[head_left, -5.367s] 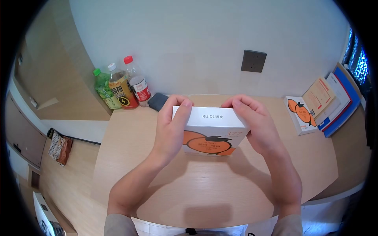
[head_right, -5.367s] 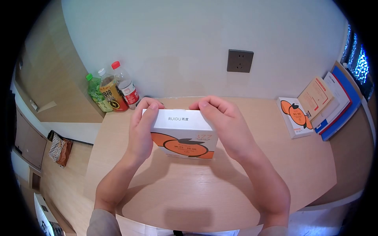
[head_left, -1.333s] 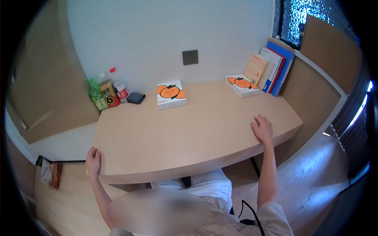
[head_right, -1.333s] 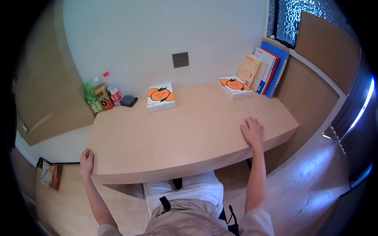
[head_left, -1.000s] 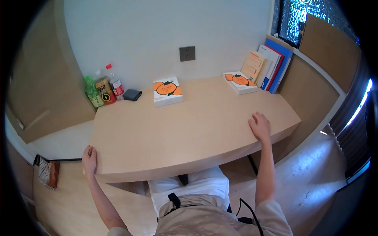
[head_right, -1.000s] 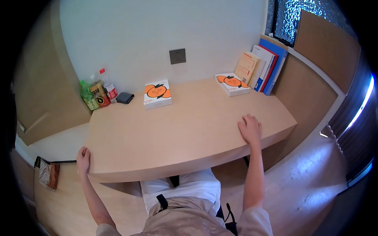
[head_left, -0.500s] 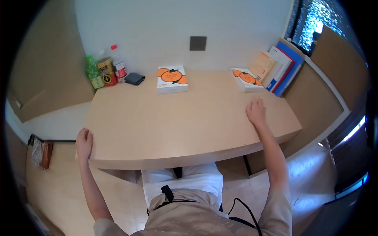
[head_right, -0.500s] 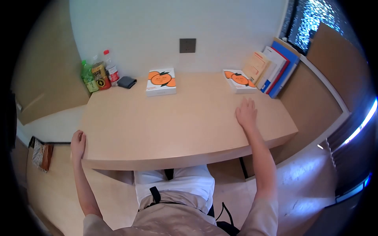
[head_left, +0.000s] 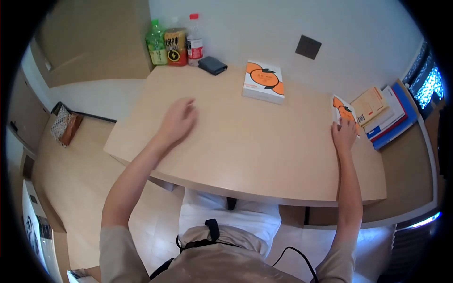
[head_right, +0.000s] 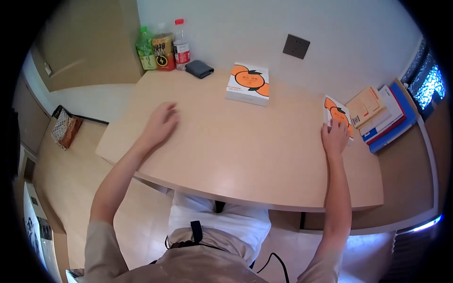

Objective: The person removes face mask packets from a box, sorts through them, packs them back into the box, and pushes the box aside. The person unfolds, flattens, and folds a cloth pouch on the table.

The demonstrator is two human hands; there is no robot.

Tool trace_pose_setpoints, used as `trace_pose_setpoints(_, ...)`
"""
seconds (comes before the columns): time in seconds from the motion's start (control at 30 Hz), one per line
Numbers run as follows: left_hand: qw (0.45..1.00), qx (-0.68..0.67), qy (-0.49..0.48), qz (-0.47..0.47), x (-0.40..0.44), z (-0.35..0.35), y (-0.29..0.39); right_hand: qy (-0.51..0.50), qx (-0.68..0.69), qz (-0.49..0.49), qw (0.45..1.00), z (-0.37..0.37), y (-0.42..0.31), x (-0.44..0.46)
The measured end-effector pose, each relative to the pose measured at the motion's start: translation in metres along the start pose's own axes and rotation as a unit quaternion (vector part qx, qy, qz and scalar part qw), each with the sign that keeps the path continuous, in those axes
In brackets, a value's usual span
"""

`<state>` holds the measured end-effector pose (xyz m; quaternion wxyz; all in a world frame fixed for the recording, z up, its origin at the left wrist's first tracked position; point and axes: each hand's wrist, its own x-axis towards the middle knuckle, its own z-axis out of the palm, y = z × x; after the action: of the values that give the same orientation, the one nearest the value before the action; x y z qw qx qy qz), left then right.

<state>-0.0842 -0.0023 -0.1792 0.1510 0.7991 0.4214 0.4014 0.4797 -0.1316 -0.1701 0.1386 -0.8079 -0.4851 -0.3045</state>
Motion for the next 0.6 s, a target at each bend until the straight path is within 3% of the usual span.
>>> trace_pose_setpoints(0.03,0.997,0.028,-0.065,0.010,0.022,0.019,0.013,0.005,0.050,-0.005,0.999,0.004,0.001,0.000)
trace_pose_setpoints(0.13,0.987,0.102,-0.113,-0.058,0.079,0.066,0.064,0.003,0.101,-0.002,0.995,0.005,0.003,0.001)
trace_pose_setpoints(0.2,0.985,0.092,-0.137,-0.043,0.105,0.083,0.087,-0.001,0.103,0.010,0.995,0.004,0.004,0.005)
trace_pose_setpoints(0.23,0.985,0.090,-0.140,-0.040,0.113,0.096,0.083,-0.012,0.102,0.059,0.993,0.004,0.006,0.007)
trace_pose_setpoints(0.3,0.980,0.122,-0.151,0.039,0.124,0.126,0.067,-0.029,0.098,0.114,0.988,0.013,0.012,0.012)
trace_pose_setpoints(0.4,0.984,0.080,-0.112,0.117,0.123,0.134,0.046,0.008,0.120,0.092,0.988,0.040,0.034,0.022)
trace_pose_setpoints(0.47,0.980,0.073,-0.123,0.136,0.118,0.127,0.046,0.035,0.303,0.088,0.948,0.055,0.050,0.028)
trace_pose_setpoints(0.5,0.977,0.062,-0.129,0.155,0.117,0.121,0.051,0.037,0.295,0.104,0.949,0.048,0.046,0.028)
trace_pose_setpoints(0.57,0.976,0.042,-0.204,0.067,0.120,0.108,0.066,0.152,0.381,0.170,0.896,0.008,0.015,0.027)
trace_pose_setpoints(0.6,0.983,-0.030,-0.166,0.069,0.117,0.112,0.060,0.166,0.363,0.192,0.897,-0.009,0.012,0.028)
